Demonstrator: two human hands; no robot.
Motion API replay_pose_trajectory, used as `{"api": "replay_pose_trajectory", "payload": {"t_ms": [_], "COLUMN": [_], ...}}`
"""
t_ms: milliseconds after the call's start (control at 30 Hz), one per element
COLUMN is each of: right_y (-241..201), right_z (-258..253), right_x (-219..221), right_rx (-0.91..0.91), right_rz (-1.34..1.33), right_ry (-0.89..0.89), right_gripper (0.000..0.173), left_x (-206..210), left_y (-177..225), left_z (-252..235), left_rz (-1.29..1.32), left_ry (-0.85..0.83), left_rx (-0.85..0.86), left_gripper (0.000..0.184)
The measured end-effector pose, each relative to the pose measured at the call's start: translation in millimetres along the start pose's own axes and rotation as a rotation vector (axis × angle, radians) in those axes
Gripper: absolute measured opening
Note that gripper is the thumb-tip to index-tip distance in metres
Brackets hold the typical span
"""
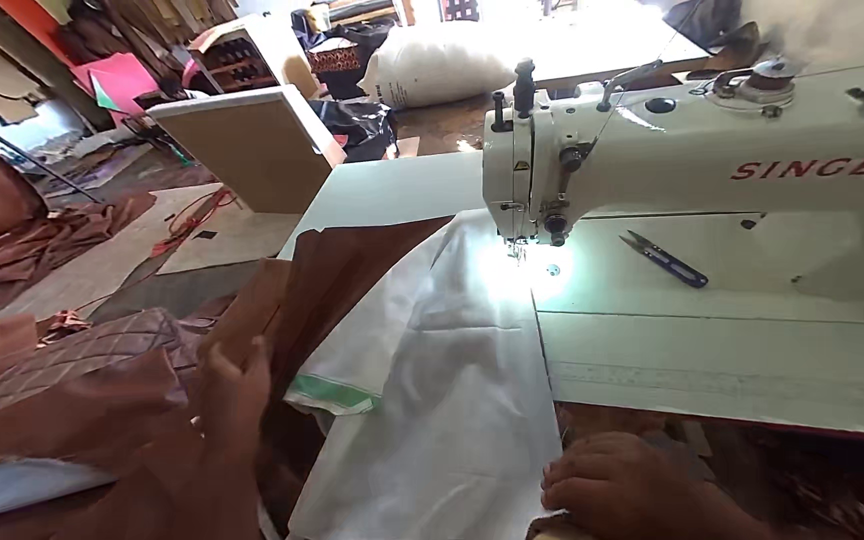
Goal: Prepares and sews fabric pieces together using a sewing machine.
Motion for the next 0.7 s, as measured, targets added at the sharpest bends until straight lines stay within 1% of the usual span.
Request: {"api": "replay_pose_trajectory", "payload": {"t_ms": [33,100,167,200,267,300,333,367,400,433,467,500,533,567,600,633,667,700], "right_y": [0.4,0.7,0.9,0.7,1.9,2.5,2.9,3.2,3.4,3.2,3.0,2.5,2.4,3.1,3.9,4.4,4.7,5.0], "right_z": [0.8,1.9,0.1,-2.4,-6.7,-8.1,-9.1,-9.4,-9.4,-9.2,-8.9,-8.8,-8.4,-7.8,-7.0,-6.3,-5.7,-5.2], "right_x": [0.0,-1.4,-1.8,-2.3,-2.7,-3.2,-3.8,-4.1,-3.8,-3.4,-2.9,-2.7,-2.6,-1.9,-1.5,-1.0,-0.7,-0.7], "right_rx": [0.018,0.071,0.135,0.17,0.214,0.216,0.214,0.213,0.209,0.206,0.204,0.202,0.201,0.192,0.183,0.174,0.167,0.164], "right_rz": [-0.013,-0.055,-0.106,-0.141,-0.204,-0.222,-0.23,-0.233,-0.227,-0.219,-0.213,-0.209,-0.204,-0.202,-0.196,-0.189,-0.187,-0.185], "right_ry": [-0.014,-0.057,-0.105,-0.124,-0.157,-0.169,-0.18,-0.184,-0.179,-0.177,-0.17,-0.159,-0.153,-0.137,-0.127,-0.119,-0.116,-0.121], "right_gripper": [0.019,0.019,0.019,0.018,0.017,0.018,0.018,0.018,0.019,0.019,0.019,0.018,0.017,0.016,0.016,0.017,0.017,0.017], "left_x": [4.9,21.3,37.1,41.9,50.7,52.4,53.6,52.8,49.4,42.8,33.7,28.3,30.4,30.2,21.5,5.2,-13.2,-28.0], "left_y": [-21.0,-61.9,-86.6,-92.0,-97.3,-97.2,-97.4,-97.3,-93.5,-82.1,-62.0,-36.7,-44.4,-53.1,-48.6,-30.1,-2.8,19.9], "left_z": [-0.7,7.0,25.3,34.2,47.7,53.0,57.0,58.9,59.2,60.0,62.7,64.2,53.6,40.8,31.6,27.3,26.8,28.3], "left_rz": [0.095,0.276,0.431,0.531,0.696,0.782,0.849,0.916,0.961,0.935,0.803,0.608,0.499,0.436,0.379,0.317,0.259,0.192], "left_ry": [-0.033,-0.126,-0.223,-0.288,-0.36,-0.404,-0.439,-0.495,-0.582,-0.65,-0.659,-0.505,-0.457,-0.414,-0.356,-0.323,-0.318,-0.244], "left_rx": [-0.13,-0.389,-0.619,-0.704,-0.778,-0.756,-0.678,-0.559,-0.45,-0.392,-0.453,-0.647,-0.538,-0.423,-0.378,-0.377,-0.407,-0.391], "left_gripper": [0.077,0.078,0.07,0.068,0.064,0.066,0.066,0.067,0.072,0.068,0.056,0.039,0.029,0.027,0.029,0.035,0.041,0.043]}}
Point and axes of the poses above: each hand's wrist, its own z-axis away from the middle knuckle, its own x-axis out of the palm, y = z × x, the point moved 4 cm from there along -z, towards the middle knuckle, and after that the axes turned 4 degrees about -z, right-handed, at the moved point
